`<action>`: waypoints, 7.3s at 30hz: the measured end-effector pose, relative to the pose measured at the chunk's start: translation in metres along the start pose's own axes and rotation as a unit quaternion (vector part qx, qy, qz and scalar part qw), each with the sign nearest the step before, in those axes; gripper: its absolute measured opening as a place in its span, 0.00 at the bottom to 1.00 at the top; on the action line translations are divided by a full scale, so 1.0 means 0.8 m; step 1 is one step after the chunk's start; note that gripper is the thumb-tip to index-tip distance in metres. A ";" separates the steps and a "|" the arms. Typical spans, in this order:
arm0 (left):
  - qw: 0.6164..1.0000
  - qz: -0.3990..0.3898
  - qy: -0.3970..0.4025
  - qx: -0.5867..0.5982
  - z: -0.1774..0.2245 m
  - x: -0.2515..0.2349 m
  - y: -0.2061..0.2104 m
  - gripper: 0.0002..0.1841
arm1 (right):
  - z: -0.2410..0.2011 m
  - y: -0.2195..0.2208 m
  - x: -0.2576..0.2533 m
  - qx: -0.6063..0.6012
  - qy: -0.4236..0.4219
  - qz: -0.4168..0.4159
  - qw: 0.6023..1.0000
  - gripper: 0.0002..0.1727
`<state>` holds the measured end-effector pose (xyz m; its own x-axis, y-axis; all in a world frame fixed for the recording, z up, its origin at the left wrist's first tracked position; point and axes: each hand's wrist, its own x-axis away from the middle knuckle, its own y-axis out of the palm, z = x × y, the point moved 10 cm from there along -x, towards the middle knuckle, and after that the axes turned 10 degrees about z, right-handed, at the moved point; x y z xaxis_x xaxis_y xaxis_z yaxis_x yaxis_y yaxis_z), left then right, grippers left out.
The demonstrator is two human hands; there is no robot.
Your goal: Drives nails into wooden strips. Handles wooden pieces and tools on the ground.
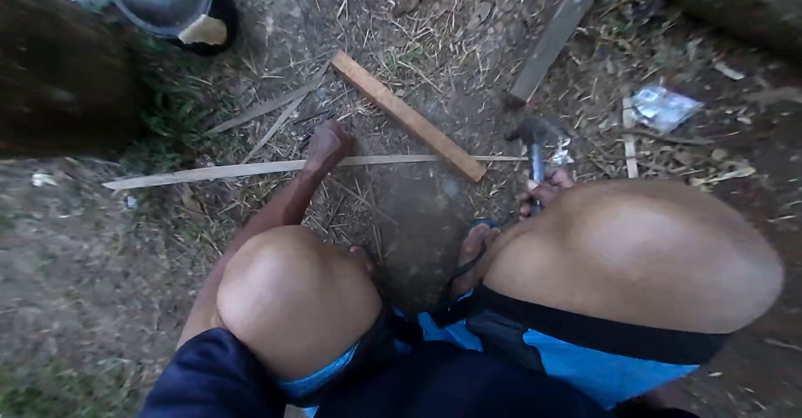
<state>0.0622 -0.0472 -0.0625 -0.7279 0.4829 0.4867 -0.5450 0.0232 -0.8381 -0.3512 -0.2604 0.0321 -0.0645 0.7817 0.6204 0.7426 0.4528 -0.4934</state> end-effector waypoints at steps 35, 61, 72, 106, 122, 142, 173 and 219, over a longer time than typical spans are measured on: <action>0.919 0.240 0.155 0.270 0.062 -0.112 -0.115 0.13 | -0.454 0.213 0.117 0.111 -0.472 -0.161 0.859 0.17; 0.918 0.253 0.214 0.217 0.071 -0.097 -0.117 0.14 | -0.302 0.285 0.103 0.224 -0.380 -0.045 0.896 0.24; 0.933 0.221 0.205 0.196 0.072 -0.096 -0.112 0.16 | -0.258 0.296 0.063 0.248 -0.311 -0.087 0.913 0.27; 0.922 0.205 0.189 0.267 0.073 -0.097 -0.120 0.14 | -0.275 0.276 0.090 0.217 -0.335 -0.043 0.916 0.25; 0.951 0.009 0.083 0.298 0.097 -0.015 0.026 0.16 | -0.219 0.313 0.060 0.230 -0.321 -0.091 0.914 0.25; 0.949 -0.015 0.068 0.308 0.104 -0.035 0.024 0.21 | -0.253 0.320 0.042 0.231 -0.285 -0.067 0.928 0.28; 0.905 -0.126 -0.075 0.400 0.110 -0.032 0.048 0.24 | -0.301 0.254 0.065 -0.031 -0.398 0.076 0.914 0.22; 0.911 -0.105 -0.036 0.397 0.132 -0.048 0.050 0.27 | -0.298 0.279 0.026 0.119 -0.297 -0.044 0.946 0.28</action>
<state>0.0244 -0.1577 -0.0889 -0.5824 0.4812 0.6552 -0.7838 -0.5461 -0.2956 -0.0276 -0.2452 0.0801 -0.5346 0.8080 0.2478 0.5508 0.5555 -0.6229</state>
